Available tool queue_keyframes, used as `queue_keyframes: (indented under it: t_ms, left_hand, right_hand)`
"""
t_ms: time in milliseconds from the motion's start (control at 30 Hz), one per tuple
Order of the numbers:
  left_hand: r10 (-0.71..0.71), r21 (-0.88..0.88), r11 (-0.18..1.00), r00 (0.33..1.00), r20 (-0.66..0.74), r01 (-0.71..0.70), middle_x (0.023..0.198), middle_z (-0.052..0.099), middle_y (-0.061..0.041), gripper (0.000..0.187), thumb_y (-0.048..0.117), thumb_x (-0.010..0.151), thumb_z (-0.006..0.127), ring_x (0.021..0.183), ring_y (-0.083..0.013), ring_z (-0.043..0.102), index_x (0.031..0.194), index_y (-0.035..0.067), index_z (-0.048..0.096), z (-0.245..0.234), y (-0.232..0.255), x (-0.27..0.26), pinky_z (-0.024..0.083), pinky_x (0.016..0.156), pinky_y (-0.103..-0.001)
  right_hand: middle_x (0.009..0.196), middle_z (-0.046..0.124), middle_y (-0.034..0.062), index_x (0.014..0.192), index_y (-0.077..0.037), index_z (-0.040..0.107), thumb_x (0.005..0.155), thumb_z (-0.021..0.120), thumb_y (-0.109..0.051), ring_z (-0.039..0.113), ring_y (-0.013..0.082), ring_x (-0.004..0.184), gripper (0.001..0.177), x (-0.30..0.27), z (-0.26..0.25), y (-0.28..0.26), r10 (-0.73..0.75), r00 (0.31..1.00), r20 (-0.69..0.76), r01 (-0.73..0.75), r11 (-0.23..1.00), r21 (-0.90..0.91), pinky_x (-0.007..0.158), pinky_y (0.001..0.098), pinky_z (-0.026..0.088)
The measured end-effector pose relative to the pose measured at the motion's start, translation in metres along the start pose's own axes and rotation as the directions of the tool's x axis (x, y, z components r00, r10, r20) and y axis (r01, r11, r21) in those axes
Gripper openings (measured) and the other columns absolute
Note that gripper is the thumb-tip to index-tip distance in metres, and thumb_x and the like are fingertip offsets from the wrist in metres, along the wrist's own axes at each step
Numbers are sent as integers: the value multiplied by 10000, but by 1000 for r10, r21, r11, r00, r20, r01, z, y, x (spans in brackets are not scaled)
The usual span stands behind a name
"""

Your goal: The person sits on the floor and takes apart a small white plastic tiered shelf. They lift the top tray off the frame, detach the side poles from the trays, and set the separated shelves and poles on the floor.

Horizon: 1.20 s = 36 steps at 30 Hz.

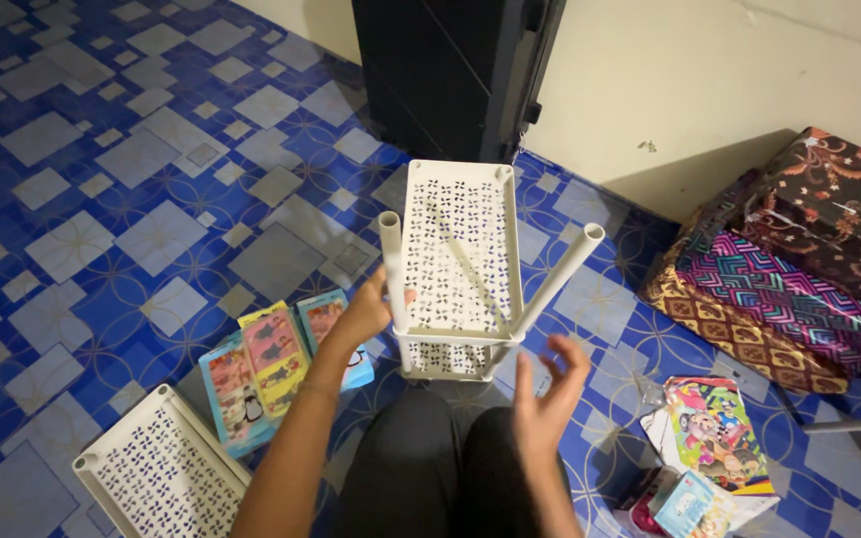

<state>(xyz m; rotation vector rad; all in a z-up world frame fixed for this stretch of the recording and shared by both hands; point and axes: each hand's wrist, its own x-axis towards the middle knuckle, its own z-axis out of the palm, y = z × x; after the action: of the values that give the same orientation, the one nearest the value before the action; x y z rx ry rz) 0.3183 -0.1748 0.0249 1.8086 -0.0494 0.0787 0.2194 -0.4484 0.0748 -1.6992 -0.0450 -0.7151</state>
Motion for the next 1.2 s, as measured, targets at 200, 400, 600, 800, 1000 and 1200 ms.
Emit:
queue_keyframes:
  t_ms: [200, 400, 600, 800, 1000, 1200]
  left_hand:
    - [36, -69, 993, 782, -622, -101, 1556, 443, -218, 635, 205, 1015, 610, 1365, -308, 536, 1551, 12, 330, 42, 61, -55, 457, 1102, -425]
    - [321, 307, 940, 692, -647, -149, 1628, 256, -293, 691, 130, 999, 584, 1526, -423, 256, 1571, -33, 231, 104, 118, -123, 204, 1237, -533]
    - [305, 668, 721, 950, -65, -186, 1616, 261, -260, 814, 155, 861, 695, 1540, -460, 152, 1566, 29, 308, 132, 123, -118, 117, 1219, -630]
    - [261, 743, 634, 964, 56, -215, 1617, 267, -212, 845, 180, 813, 733, 1532, -419, 120, 1556, 65, 347, 135, 115, -113, 79, 1189, -679]
    - [245, 768, 605, 967, 70, -209, 1626, 301, -166, 786, 163, 800, 740, 1546, -370, 147, 1511, 55, 423, 133, 110, -113, 96, 1216, -645]
    - [296, 769, 594, 953, 65, -237, 1603, 325, -171, 646, 161, 826, 725, 1543, -372, 171, 1420, 33, 504, 132, 107, -115, 103, 1220, -635]
  right_hand:
    - [1367, 532, 154, 1443, -4, 417, 934, 719, -23, 557, 255, 1271, 592, 49, 8, -10, -47, 991, 125, 41, 998, 51, 1060, 387, 481]
    - [1041, 635, 90, 1399, -40, 436, 994, 640, -95, 637, 156, 966, 457, 53, 37, -20, 157, 957, 244, -211, 954, 211, 873, 295, 517]
    - [827, 564, 48, 1067, -4, 552, 1040, 616, -152, 506, 105, 737, 164, 35, 44, -19, 313, 941, 130, -324, 943, 71, 631, 290, 450]
    - [616, 497, -29, 783, -66, 534, 1050, 607, -145, 421, 46, 524, 287, 41, 53, -4, 314, 944, 97, -329, 904, 272, 456, 254, 335]
    - [581, 493, -32, 694, -79, 488, 1057, 610, -126, 429, 39, 479, 386, 49, 53, -1, 216, 966, 139, -249, 922, 297, 433, 246, 323]
    - [571, 497, -38, 695, -90, 505, 1040, 571, -187, 469, 62, 447, 365, 56, 39, 15, 291, 884, 367, -411, 858, 310, 398, 252, 374]
